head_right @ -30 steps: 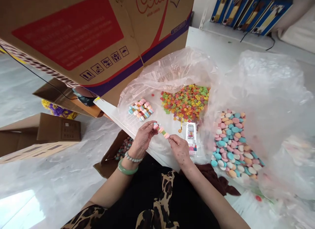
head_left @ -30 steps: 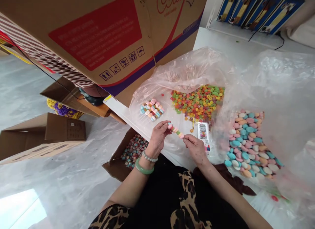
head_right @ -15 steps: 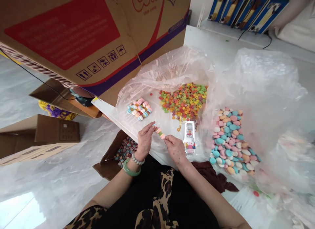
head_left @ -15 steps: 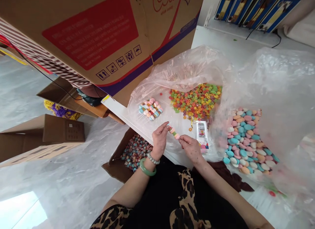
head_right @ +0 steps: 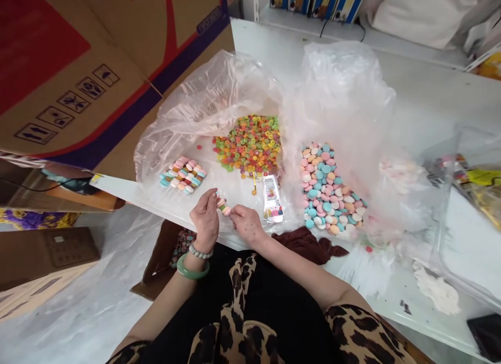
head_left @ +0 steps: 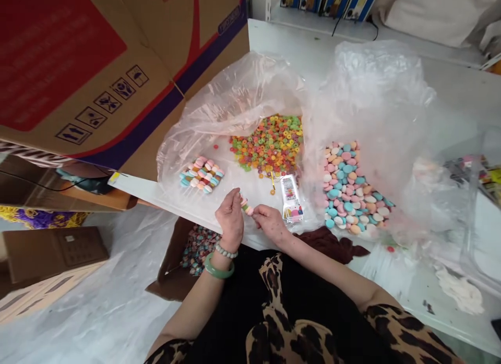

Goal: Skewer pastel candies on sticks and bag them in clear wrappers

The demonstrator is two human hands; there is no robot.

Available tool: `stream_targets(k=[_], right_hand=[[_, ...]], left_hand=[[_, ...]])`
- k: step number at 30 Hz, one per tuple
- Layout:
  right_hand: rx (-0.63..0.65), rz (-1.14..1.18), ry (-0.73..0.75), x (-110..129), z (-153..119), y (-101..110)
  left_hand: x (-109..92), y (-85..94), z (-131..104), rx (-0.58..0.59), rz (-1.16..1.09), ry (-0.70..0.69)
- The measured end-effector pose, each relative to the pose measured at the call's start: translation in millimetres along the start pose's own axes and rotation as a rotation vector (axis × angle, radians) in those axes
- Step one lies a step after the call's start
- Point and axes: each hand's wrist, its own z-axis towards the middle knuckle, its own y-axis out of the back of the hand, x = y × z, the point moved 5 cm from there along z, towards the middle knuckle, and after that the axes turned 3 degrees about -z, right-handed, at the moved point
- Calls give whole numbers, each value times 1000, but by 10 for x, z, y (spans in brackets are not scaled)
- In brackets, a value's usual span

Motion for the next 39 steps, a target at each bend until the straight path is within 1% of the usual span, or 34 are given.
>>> stream_targets(k=[2, 4, 6, 8, 9, 10, 11, 12, 13, 14, 15, 16, 17, 19, 22, 24, 25, 27, 28, 29, 30, 32, 33, 35, 36, 37, 39], right_hand=[[-33, 78, -21, -34, 23, 25], [-69, 103, -27, -39, 32, 91], [-60, 91, -27, -32, 5, 181], [-24, 55, -18, -33, -69, 312], [-32, 32, -9, -43, -119, 410], [-74, 9, -4, -61, -174, 536], [-164, -23, -6, -88, -229, 692], [-272, -68, -20, -124, -282, 857], [-389, -136, -53, -167, -330, 1019], [-479, -224, -96, -210, -364, 1155], [-530, -315, -144, -252, -376, 1254], [-549, -396, -189, -291, -368, 1319], [-536, -459, -226, -328, -340, 1347], [-480, -527, -281, -389, -260, 1333], [-425, -596, -323, -435, -161, 1252], [-408, -637, -338, -448, -128, 1216], [-403, -648, -342, -453, -119, 1210], [-405, -652, -341, -463, -109, 1219], [-408, -644, -332, -468, -104, 1229], [-412, -630, -314, -473, -95, 1241], [-418, -612, -293, -480, -86, 1254], [-435, -554, -237, -499, -70, 1279], [-449, -518, -203, -506, -67, 1292], [-476, -440, -129, -517, -72, 1314], [-486, -402, -96, -522, -79, 1322], [-493, -366, -66, -529, -86, 1327], [-505, -306, -25, -550, -100, 1334]], left_hand=[[-45, -22, 4, 5, 108, -75], [-63, -55, -6, 28, 179, -98], [-49, -104, -34, 76, 159, -31], [-41, -186, -78, 174, 58, 59], [-52, -230, -102, 227, 2, 83], [-72, -270, -123, 274, -35, 82], [-100, -299, -140, 310, -41, 51], [-131, -316, -156, 329, -10, -8], [-161, -323, -173, 336, 54, -93], [-183, -326, -198, 343, 152, -192], [-191, -327, -233, 357, 272, -295], [-179, -324, -278, 375, 403, -393], [-145, -316, -329, 405, 536, -477], [-16, -266, -429, 485, 770, -594], [209, -87, -531, 595, 976, -694], [298, 58, -568, 658, 1023, -716], [301, 121, -583, 669, 1024, -719], [215, 180, -626, 652, 979, -731], [140, 153, -667, 650, 934, -739], [60, 75, -730, 679, 871, -753], [-8, -65, -834, 793, 788, -774], [-75, -444, -1125, 1149, 641, -788], [-84, -637, -1266, 1282, 596, -788], [-53, -983, -1479, 1404, 589, -811], [-8, -1122, -1548, 1428, 615, -812], [46, -1232, -1590, 1426, 647, -806], [141, -1360, -1621, 1392, 645, -760]])
